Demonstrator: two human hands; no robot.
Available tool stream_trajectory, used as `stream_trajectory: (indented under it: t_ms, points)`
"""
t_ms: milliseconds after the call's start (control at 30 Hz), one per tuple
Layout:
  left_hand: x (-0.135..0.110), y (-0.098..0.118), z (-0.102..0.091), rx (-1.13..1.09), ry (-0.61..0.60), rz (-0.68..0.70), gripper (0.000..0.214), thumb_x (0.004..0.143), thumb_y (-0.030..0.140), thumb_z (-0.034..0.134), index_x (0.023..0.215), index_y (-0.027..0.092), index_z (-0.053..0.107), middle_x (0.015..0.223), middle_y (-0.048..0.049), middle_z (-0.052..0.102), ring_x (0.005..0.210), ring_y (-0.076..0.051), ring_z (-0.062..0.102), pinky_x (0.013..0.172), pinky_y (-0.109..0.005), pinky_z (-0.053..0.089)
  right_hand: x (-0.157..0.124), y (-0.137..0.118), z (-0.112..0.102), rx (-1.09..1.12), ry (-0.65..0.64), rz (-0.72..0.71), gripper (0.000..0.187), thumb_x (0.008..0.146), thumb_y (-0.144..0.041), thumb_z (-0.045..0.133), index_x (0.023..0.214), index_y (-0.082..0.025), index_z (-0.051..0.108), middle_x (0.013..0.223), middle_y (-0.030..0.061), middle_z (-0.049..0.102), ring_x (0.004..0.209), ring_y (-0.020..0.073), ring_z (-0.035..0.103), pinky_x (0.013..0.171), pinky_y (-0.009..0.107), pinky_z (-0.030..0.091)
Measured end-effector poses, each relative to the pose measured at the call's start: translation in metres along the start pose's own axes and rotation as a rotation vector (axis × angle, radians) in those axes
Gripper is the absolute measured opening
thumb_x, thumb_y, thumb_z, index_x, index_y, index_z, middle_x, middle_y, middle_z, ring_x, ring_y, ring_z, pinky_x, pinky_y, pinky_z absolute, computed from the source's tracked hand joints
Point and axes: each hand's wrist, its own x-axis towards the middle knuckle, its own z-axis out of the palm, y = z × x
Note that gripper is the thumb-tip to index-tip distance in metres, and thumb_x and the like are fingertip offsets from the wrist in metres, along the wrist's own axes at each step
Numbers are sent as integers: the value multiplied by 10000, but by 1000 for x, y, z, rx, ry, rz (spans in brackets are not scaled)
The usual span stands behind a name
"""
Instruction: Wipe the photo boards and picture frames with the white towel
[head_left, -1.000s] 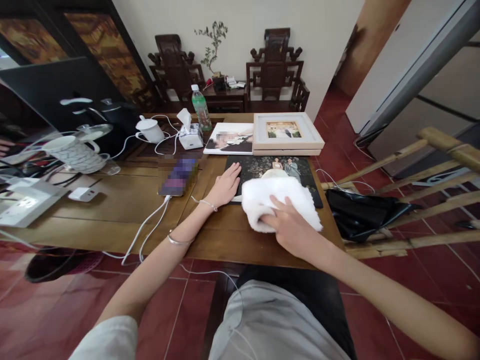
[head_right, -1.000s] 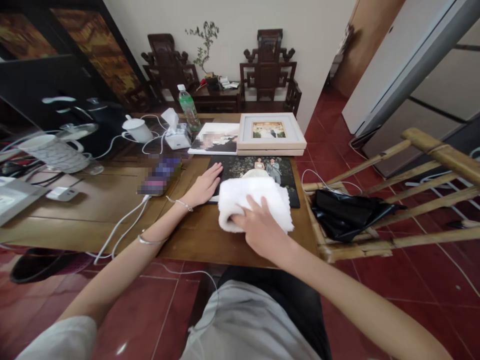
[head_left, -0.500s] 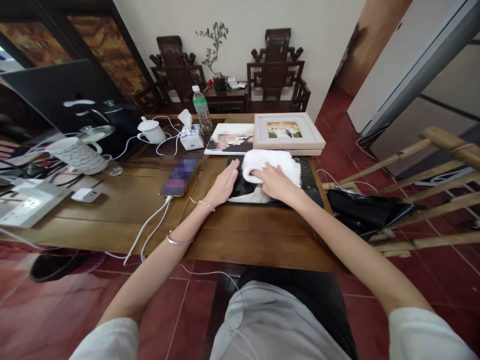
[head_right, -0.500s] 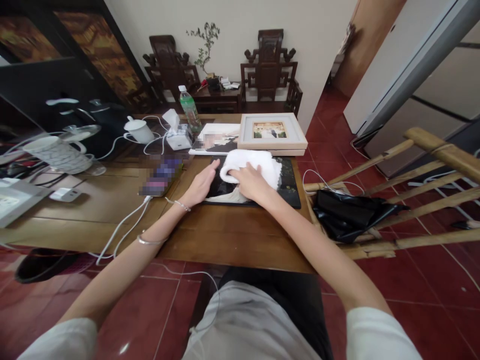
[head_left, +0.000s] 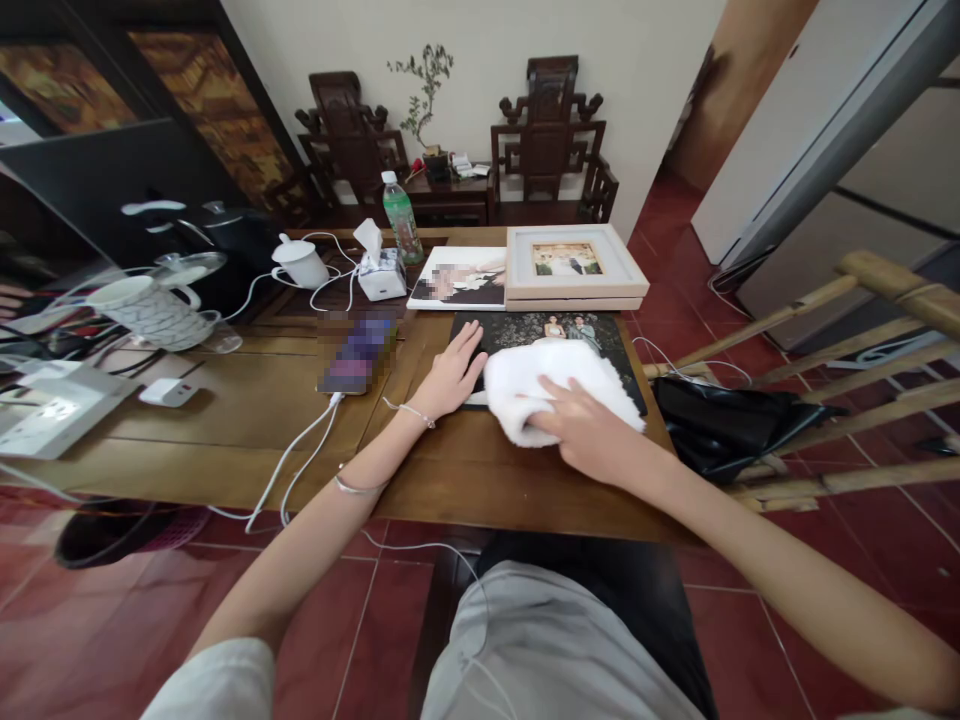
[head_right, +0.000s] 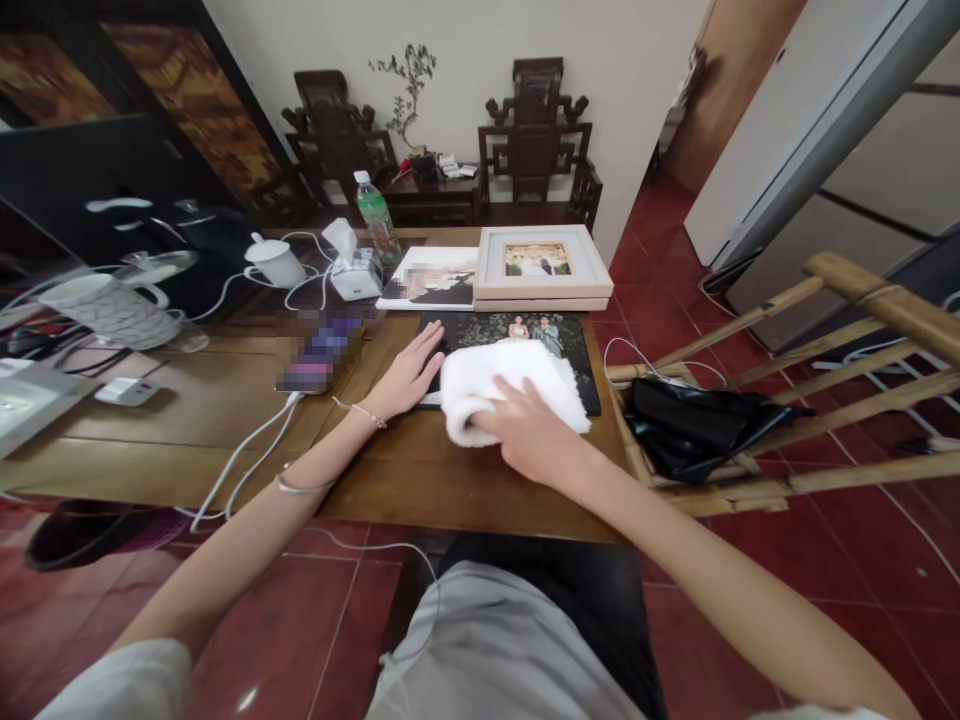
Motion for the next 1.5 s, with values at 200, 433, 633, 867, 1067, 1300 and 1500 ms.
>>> stream_trajectory:
  t_ms: [200, 433, 633, 867, 1067, 1300, 1500]
  points:
    - [1, -2, 3, 76, -66, 35, 464, 1006, 327, 346, 1334, 115, 597, 1465, -147, 527, 1408, -249, 443, 1178, -483, 351, 22, 46, -17, 29, 135, 257, 630, 726, 28, 403, 1267, -188, 642, 1158, 156, 699, 1054, 306, 651, 893, 399, 476]
    - [2, -3, 0, 100, -63, 61, 461, 992, 327, 379, 1304, 88, 619, 1438, -166, 549, 1374, -275, 486, 1173, -465, 375, 126, 50, -36, 298, 276, 187, 506, 806, -73, 447, 1256, -161, 662, 1236, 114, 695, 1075, 278, 629, 878, 318, 441]
    - [2, -4, -3, 97, -78, 93, 453, 981, 328, 405, 1305, 92, 617, 1410, -156, 580, 1354, -277, 509, 1179, -452, 374, 180, 37, -39, 222, 180, 135, 430, 859, -141, 471, 1246, -108, 658, 1273, 165, 667, 1131, 298, 610, 923, 351, 418]
    - [1, -2, -2, 83, -65, 79, 458, 976, 334, 416, 1311, 90, 611, 1439, -166, 549, 1385, -273, 472, 1194, -446, 349, 115, 78, -32, 228, 258, 216, 495, 775, -56, 455, 1217, -126, 667, 1250, 141, 685, 1124, 299, 615, 913, 347, 440]
    - [1, -2, 0, 61, -53, 68, 444, 976, 343, 418, 1318, 129, 603, 1452, -144, 541, 1396, -258, 459, 1185, -470, 353, 34, 123, -19, 166, 312, 336, 590, 706, -13, 420, 1237, -125, 651, 1188, 163, 706, 1106, 334, 635, 907, 395, 476]
    - [0, 0, 0, 76, -50, 29, 453, 970, 324, 410, 1361, 152, 562, 1463, -131, 534, 1400, -252, 455, 1170, -482, 367, -29, 76, 11, 8, 261, 294, 635, 656, 49, 368, 1203, -128, 641, 1304, 203, 636, 1369, 351, 456, 1107, 635, 307]
    - [1, 0, 1, 68, -29, 19, 483, 966, 341, 421, 1392, 143, 532, 1451, -138, 544, 1384, -266, 476, 1163, -486, 376, -67, 32, 20, 21, 154, 198, 731, 608, 75, 379, 1201, -227, 683, 1453, 144, 537, 1478, 316, 260, 1146, 676, 242]
